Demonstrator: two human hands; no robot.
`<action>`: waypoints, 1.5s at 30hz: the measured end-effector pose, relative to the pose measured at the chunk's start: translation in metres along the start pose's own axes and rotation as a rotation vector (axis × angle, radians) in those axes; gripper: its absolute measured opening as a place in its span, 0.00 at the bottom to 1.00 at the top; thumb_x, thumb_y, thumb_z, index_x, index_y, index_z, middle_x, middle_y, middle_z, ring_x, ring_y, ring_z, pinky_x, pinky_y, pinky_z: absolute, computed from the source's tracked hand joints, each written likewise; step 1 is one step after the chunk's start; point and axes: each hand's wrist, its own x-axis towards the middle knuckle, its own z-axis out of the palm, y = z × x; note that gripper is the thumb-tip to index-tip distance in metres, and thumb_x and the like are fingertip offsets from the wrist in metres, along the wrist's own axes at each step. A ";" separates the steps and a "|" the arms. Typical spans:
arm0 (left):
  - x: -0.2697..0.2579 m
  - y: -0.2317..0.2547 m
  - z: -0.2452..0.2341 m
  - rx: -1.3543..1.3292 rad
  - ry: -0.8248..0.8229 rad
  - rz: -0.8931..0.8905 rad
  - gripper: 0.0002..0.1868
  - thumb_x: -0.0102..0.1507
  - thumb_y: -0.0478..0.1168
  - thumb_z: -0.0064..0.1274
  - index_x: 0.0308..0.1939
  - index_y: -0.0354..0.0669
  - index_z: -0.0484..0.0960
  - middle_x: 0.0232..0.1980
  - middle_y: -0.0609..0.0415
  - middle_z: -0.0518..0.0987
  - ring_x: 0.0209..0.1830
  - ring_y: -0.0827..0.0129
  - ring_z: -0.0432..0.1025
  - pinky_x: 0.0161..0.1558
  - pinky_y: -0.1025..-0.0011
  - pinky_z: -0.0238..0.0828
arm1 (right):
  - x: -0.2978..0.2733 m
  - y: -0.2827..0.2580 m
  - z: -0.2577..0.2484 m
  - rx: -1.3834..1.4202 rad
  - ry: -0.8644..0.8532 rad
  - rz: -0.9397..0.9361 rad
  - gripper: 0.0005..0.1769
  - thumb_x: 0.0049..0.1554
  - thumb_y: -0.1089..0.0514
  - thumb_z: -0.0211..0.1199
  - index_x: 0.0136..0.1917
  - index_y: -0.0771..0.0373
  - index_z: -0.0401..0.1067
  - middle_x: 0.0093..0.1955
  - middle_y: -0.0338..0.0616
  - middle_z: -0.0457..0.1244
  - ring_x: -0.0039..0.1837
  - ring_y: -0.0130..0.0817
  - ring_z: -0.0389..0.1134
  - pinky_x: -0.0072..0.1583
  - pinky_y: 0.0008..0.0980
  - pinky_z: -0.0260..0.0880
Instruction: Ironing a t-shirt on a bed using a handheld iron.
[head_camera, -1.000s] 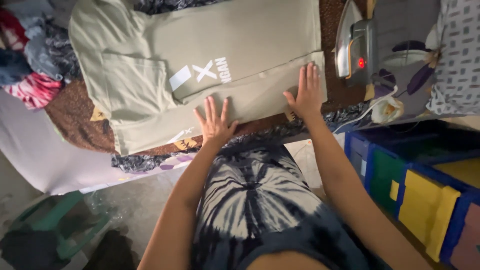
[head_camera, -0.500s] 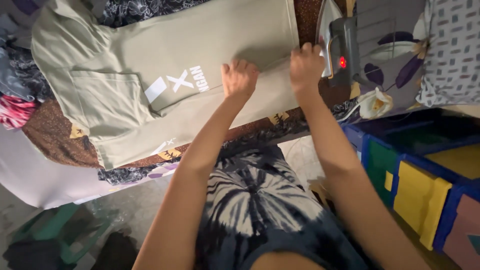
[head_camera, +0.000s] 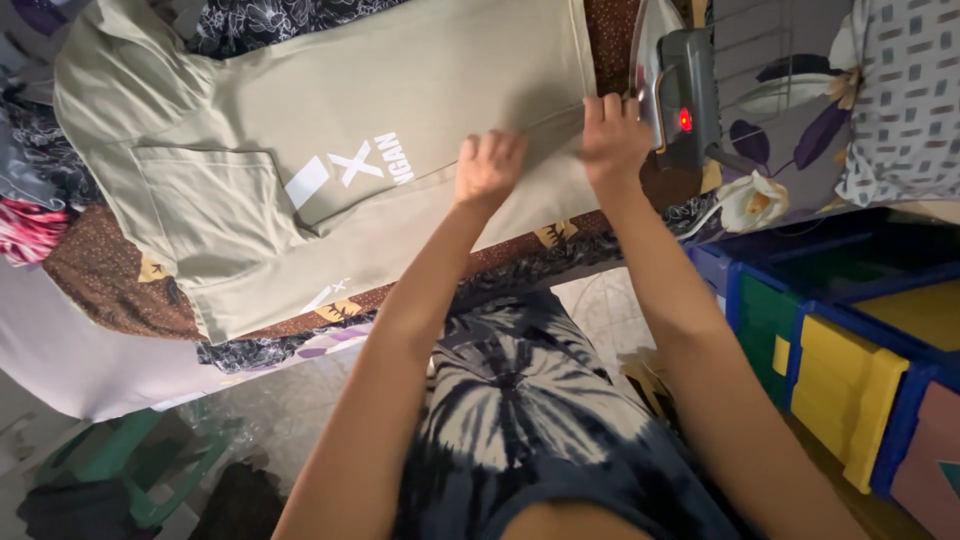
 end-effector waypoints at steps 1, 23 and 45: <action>0.000 -0.002 0.004 -0.001 -0.002 0.002 0.23 0.65 0.42 0.57 0.65 0.58 0.76 0.63 0.66 0.77 0.57 0.72 0.67 0.53 0.69 0.63 | -0.006 -0.004 -0.008 -0.001 -0.002 0.002 0.20 0.62 0.33 0.52 0.44 0.47 0.72 0.38 0.31 0.57 0.38 0.29 0.57 0.31 0.29 0.53; 0.026 0.067 0.011 0.115 -0.078 0.141 0.59 0.64 0.87 0.27 0.82 0.47 0.44 0.83 0.41 0.36 0.82 0.49 0.30 0.74 0.47 0.55 | 0.038 0.051 -0.043 0.243 -0.165 0.446 0.33 0.65 0.45 0.61 0.71 0.70 0.55 0.64 0.59 0.56 0.59 0.55 0.61 0.60 0.49 0.65; -0.194 -0.080 0.013 -0.119 -0.114 -0.418 0.56 0.60 0.74 0.47 0.82 0.45 0.51 0.82 0.31 0.50 0.84 0.42 0.43 0.76 0.32 0.29 | -0.056 -0.117 -0.100 0.132 -0.461 0.538 0.29 0.51 0.26 0.65 0.37 0.54 0.71 0.28 0.39 0.65 0.32 0.40 0.72 0.35 0.40 0.73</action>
